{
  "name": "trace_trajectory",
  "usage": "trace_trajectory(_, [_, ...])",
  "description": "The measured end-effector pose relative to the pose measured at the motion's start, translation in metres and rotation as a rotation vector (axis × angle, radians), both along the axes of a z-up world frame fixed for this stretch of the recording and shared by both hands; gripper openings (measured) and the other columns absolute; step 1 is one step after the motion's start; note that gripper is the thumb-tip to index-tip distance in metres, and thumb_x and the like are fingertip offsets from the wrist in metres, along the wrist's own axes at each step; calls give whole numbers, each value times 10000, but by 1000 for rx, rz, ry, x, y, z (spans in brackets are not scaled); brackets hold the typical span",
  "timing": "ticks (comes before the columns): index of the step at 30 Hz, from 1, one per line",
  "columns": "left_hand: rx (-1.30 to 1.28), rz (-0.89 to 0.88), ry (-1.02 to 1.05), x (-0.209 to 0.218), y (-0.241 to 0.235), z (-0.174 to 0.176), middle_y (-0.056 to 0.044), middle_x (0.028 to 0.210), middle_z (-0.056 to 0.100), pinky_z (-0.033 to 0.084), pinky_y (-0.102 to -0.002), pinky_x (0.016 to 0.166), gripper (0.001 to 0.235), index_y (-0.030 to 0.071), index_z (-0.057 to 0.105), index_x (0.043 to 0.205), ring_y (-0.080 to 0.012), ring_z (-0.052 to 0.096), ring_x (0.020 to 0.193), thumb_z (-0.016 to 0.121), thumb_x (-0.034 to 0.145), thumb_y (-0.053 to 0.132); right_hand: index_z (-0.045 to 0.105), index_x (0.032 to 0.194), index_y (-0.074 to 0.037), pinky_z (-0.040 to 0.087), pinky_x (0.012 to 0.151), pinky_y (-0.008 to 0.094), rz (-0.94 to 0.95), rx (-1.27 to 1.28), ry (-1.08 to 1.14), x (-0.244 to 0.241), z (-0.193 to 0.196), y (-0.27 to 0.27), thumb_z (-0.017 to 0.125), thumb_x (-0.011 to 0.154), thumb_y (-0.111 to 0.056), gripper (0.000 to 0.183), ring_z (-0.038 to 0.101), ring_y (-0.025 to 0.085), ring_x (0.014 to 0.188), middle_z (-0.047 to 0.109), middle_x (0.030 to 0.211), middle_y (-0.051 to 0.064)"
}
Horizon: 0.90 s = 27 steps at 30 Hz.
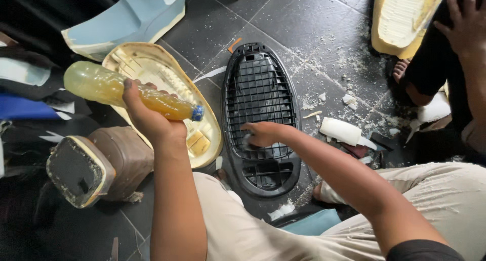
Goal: The person pours liquid from a plastic bottle onto a beige plastic car part and scrubs it with a brush. They then move to a black plastic car part and continue scrubbing it with the brush.
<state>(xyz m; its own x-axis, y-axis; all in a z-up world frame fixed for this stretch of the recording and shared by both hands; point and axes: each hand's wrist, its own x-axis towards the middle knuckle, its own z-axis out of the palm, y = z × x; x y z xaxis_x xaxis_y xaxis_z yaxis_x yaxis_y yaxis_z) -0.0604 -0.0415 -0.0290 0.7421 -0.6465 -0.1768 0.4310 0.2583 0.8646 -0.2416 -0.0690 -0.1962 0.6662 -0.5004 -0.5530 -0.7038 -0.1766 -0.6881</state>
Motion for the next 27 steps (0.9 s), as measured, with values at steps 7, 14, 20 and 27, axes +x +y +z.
trace_trajectory(7, [-57, 157, 60, 8, 37, 44, -66, 965, 411, 392, -337, 779, 637, 78, 390, 1100, -190, 406, 853, 654, 651, 444, 212, 1143, -89, 485, 707, 522, 197, -193, -51, 69, 42, 31, 558, 738, -531, 693, 594, 396, 818, 576, 881, 240])
trace_trajectory(14, [-47, 73, -36, 22, 65, 22, 4, 816, 404, 427, -247, 624, 464, 116, 386, 1071, -108, 432, 684, 522, 762, 435, 398, 1098, -92, 457, 729, 371, -160, 242, -235, 36, 71, 77, 461, 853, -213, 281, 558, 263, 782, 551, 861, 114])
trace_trajectory(20, [-239, 21, 61, 2, 58, 27, 42, 681, 332, 347, -204, 501, 421, 107, 386, 1012, -71, 356, 559, 507, 761, 423, 449, 1133, 49, 472, 354, 254, -633, 194, -906, 49, 111, 104, 473, 856, -58, 298, 550, 172, 413, 570, 575, 168])
trace_trajectory(27, [-236, -95, -14, -27, 45, 26, 63, 678, 274, 355, -175, 495, 417, 130, 365, 1001, -48, 321, 527, 427, 764, 467, 449, 1162, 40, 346, 328, 175, -789, 224, -1056, 43, 132, 110, 427, 866, -29, 305, 431, 82, 422, 550, 660, 139])
